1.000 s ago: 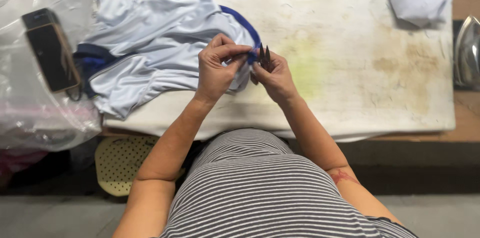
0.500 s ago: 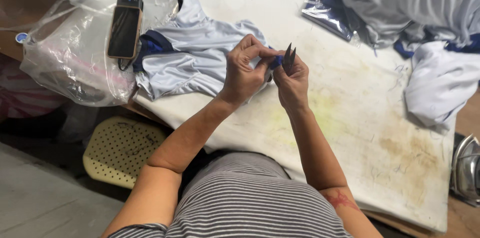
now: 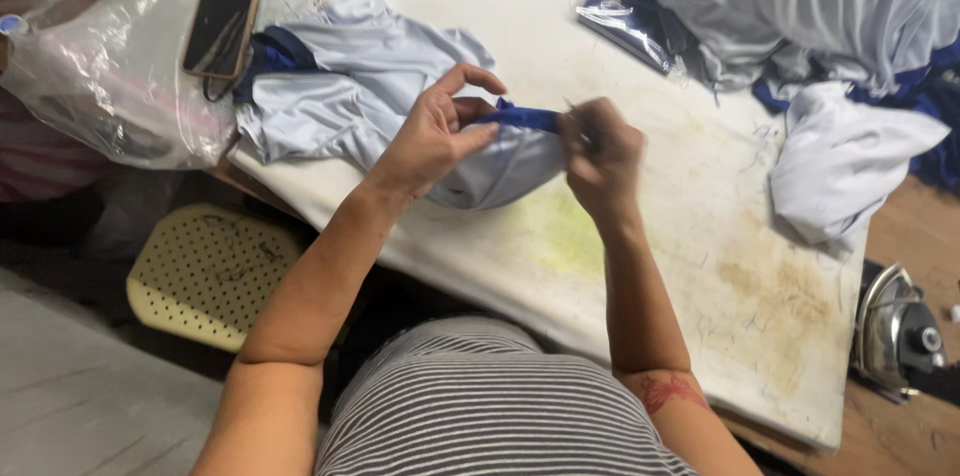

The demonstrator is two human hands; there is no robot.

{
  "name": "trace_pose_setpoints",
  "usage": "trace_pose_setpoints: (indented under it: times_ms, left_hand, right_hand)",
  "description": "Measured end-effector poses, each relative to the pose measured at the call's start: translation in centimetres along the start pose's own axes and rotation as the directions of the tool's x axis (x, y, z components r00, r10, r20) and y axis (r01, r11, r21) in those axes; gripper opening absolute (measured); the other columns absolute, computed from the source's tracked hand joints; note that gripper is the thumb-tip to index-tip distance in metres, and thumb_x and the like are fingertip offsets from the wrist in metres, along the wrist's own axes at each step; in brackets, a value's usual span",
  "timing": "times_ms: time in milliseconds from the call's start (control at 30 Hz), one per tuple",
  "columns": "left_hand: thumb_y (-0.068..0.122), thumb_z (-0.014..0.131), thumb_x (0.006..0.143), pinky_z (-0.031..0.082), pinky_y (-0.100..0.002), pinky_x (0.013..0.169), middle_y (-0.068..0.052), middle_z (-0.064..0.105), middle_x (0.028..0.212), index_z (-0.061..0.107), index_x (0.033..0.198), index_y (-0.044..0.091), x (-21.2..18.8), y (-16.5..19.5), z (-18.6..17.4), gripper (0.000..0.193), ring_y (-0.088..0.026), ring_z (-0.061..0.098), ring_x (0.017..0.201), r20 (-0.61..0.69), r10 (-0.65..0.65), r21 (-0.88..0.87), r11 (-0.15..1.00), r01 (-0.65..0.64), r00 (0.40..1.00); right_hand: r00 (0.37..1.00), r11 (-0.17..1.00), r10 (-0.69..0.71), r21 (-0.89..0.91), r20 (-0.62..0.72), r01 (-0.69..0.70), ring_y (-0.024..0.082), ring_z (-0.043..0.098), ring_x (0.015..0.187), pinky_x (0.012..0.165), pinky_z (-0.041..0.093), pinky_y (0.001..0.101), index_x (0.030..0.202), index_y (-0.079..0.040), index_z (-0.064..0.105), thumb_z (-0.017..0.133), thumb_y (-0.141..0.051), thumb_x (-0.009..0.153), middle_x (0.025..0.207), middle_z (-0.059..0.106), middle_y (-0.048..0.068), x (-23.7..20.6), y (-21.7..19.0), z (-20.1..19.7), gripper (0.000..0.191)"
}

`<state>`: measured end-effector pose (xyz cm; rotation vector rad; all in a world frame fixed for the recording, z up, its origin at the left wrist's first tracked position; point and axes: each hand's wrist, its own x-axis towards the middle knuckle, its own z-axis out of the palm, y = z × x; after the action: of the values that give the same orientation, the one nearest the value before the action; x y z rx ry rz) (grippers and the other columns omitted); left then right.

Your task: The person folds a blue sleeveless shirt, places it into a clear plastic bag, and sets it aside. Then the person uses small scissors to trim loose threads from a white and blue shirt, turns it inside out, and folds it on the table.

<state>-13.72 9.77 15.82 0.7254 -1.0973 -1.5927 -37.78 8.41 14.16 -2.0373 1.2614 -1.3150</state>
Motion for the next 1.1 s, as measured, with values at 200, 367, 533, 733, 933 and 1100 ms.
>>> trace_pose_setpoints:
  times_ms: [200, 367, 533, 733, 933, 1100]
  left_hand:
    - [-0.01, 0.07, 0.081, 0.057, -0.024, 0.09, -0.008, 0.074, 0.106, 0.073, 0.114, -0.001, -0.7, -9.5, -4.8, 0.035, -0.012, 0.069, 0.096, -0.054, -0.208, -0.005, 0.978, 0.208, 0.977]
    - [-0.008, 0.07, 0.083, 0.057, -0.024, 0.092, -0.009, 0.075, 0.11, 0.073, 0.116, -0.003, 0.0, -13.4, -8.0, 0.033, -0.011, 0.07, 0.1, -0.045, -0.135, 0.167, 0.976, 0.141, 0.99]
    - [-0.005, 0.073, 0.087, 0.058, -0.023, 0.092, -0.008, 0.077, 0.104, 0.073, 0.107, -0.001, 2.1, -15.1, -8.9, 0.02, -0.009, 0.073, 0.097, 0.01, -0.009, 0.321, 0.947, 0.005, 1.0]
    - [0.004, 0.068, 0.097, 0.041, -0.019, 0.06, -0.004, 0.074, 0.08, 0.066, 0.101, 0.004, 3.3, -16.7, -10.9, 0.004, -0.001, 0.057, 0.066, -0.127, -0.238, 0.16, 0.953, 0.257, 0.963]
    - [0.012, 0.062, 0.102, 0.031, -0.019, 0.054, 0.01, 0.054, 0.071, 0.059, 0.103, 0.011, 4.0, -17.1, -12.4, 0.004, 0.002, 0.041, 0.06, -0.037, -0.299, -0.023, 0.954, 0.299, 0.953]
    - [0.012, 0.061, 0.108, 0.039, -0.018, 0.062, 0.007, 0.058, 0.079, 0.057, 0.108, 0.01, 4.2, -16.7, -12.8, 0.004, 0.0, 0.05, 0.07, 0.042, -0.233, -0.102, 0.966, 0.236, 0.972]
  right_hand:
    - [0.835, 0.769, 0.396, 0.359, 0.383, -0.53, 0.003, 0.054, 0.067, 0.056, 0.044, 0.0213, 0.092, 0.0, 0.067, 0.065, -0.005, 0.098, 0.076, 0.064, -0.003, -4.6, 8.4, 7.1, 0.009]
    - [0.93, 0.856, 0.34, 0.362, 0.141, -0.369, 0.002, 0.055, 0.075, 0.059, 0.044, 0.0189, 0.11, 0.001, 0.068, 0.068, 0.0, 0.096, 0.097, 0.061, -0.001, -6.7, 7.5, 9.1, 0.013]
    - [0.926, 0.887, 0.372, 0.269, 0.066, -0.376, 0.003, 0.049, 0.071, 0.06, 0.039, 0.0208, 0.119, -0.001, 0.064, 0.069, -0.006, 0.1, 0.099, 0.056, -0.001, -6.7, 4.2, 10.8, 0.02]
    - [0.884, 0.885, 0.464, 0.003, -0.056, -0.465, 0.006, 0.052, 0.063, 0.057, 0.043, 0.0246, 0.106, -0.002, 0.067, 0.07, -0.017, 0.103, 0.076, 0.063, 0.0, -7.1, 2.6, 12.3, 0.015]
    - [0.976, 0.923, 0.216, -0.319, -0.031, -0.214, 0.018, 0.062, 0.056, 0.054, 0.049, 0.0314, 0.095, -0.003, 0.069, 0.076, -0.021, 0.098, 0.072, 0.066, 0.009, -5.6, 1.4, 13.1, 0.019]
    - [0.984, 0.891, 0.176, -0.432, 0.035, -0.144, 0.024, 0.068, 0.062, 0.057, 0.052, 0.035, 0.091, -0.005, 0.071, 0.076, -0.026, 0.098, 0.079, 0.071, 0.011, -3.9, 0.9, 13.3, 0.023]
